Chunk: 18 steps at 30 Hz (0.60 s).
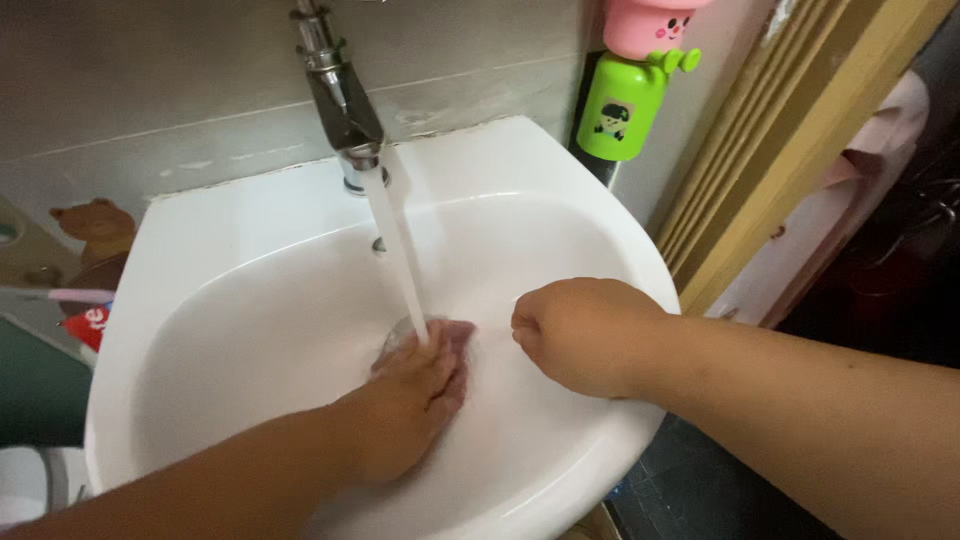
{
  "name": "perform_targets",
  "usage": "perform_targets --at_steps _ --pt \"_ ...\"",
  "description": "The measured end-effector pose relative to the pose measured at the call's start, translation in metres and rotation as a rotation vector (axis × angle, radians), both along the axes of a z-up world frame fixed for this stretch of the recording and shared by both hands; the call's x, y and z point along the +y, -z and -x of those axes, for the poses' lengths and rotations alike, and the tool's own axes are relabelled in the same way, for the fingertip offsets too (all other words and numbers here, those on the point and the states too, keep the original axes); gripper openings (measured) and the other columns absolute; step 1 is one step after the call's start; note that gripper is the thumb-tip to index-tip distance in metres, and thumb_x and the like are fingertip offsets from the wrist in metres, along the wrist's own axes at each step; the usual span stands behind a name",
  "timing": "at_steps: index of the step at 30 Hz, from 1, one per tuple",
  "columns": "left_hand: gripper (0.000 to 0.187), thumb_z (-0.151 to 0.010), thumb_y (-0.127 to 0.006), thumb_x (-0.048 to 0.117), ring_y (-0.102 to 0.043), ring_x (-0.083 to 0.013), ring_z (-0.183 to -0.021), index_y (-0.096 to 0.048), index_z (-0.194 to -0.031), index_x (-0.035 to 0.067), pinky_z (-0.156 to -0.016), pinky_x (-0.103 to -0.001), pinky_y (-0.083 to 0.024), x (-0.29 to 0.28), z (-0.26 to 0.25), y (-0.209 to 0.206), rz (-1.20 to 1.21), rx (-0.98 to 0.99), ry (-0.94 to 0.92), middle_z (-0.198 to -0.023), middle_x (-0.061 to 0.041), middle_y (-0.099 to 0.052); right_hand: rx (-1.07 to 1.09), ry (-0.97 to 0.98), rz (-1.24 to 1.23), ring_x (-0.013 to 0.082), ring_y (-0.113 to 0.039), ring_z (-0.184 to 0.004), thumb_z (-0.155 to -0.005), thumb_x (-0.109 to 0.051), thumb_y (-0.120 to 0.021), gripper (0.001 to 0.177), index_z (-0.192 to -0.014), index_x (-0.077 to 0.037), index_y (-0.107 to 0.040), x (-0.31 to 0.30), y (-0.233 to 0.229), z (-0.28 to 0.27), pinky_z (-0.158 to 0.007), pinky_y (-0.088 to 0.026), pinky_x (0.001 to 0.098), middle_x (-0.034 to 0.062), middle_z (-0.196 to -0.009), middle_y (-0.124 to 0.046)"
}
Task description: The person wipes the internal surface, edges, and faucet of a white porcelain sink using a purple cloth, rinsing the cloth and the sink with water several times.
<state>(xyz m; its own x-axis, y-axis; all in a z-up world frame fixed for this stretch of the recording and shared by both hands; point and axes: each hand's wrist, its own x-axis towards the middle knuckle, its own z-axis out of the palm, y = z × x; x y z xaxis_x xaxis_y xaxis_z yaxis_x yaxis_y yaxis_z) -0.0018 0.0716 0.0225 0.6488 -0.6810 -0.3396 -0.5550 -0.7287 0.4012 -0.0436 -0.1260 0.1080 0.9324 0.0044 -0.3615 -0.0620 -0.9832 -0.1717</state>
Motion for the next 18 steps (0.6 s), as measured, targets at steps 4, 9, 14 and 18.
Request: perform_targets --at_steps 4,9,14,18 --pt "0.067 -0.104 -0.032 0.038 -0.040 -0.0320 -0.145 -0.010 -0.162 0.011 -0.125 -0.040 -0.029 -0.020 0.007 -0.009 -0.032 0.044 -0.269 -0.156 -0.018 -0.030 -0.052 -0.026 -0.020 0.0300 -0.068 -0.103 -0.094 -0.033 -0.052 0.028 -0.107 -0.019 -0.073 -0.003 0.005 0.002 -0.092 -0.052 0.0456 0.0068 -0.105 -0.074" --pt "0.073 -0.107 -0.034 0.038 -0.020 -0.0380 -0.154 -0.003 -0.165 0.006 -0.124 -0.059 -0.015 -0.024 0.007 -0.007 -0.338 -0.156 0.091 -0.168 -0.015 -0.013 -0.103 -0.056 -0.022 0.0314 -0.066 -0.104 -0.092 -0.032 -0.054 0.027 -0.106 -0.020 -0.073 -0.005 0.010 0.001 -0.092 -0.051 0.0468 0.0067 -0.106 -0.073" --pt "0.073 -0.107 -0.032 0.046 -0.001 -0.0402 -0.158 -0.007 -0.166 0.013 -0.120 -0.058 -0.011 0.006 0.010 0.006 -0.104 0.011 0.083 -0.175 -0.007 -0.001 -0.072 -0.048 0.027 0.0321 -0.068 -0.101 -0.095 -0.033 -0.052 0.027 -0.104 -0.017 -0.072 -0.002 0.011 0.000 -0.092 -0.052 0.0469 0.0086 -0.102 -0.074" --pt "0.070 -0.101 -0.031 0.051 -0.002 -0.0342 -0.159 -0.016 -0.160 0.017 -0.125 -0.055 -0.014 -0.024 0.011 -0.003 -0.132 0.043 -0.270 -0.168 -0.003 -0.011 -0.119 -0.092 0.005 0.0326 -0.067 -0.099 -0.093 -0.031 -0.053 0.026 -0.102 -0.016 -0.072 -0.005 0.013 0.002 -0.089 -0.051 0.0479 0.0086 -0.099 -0.074"
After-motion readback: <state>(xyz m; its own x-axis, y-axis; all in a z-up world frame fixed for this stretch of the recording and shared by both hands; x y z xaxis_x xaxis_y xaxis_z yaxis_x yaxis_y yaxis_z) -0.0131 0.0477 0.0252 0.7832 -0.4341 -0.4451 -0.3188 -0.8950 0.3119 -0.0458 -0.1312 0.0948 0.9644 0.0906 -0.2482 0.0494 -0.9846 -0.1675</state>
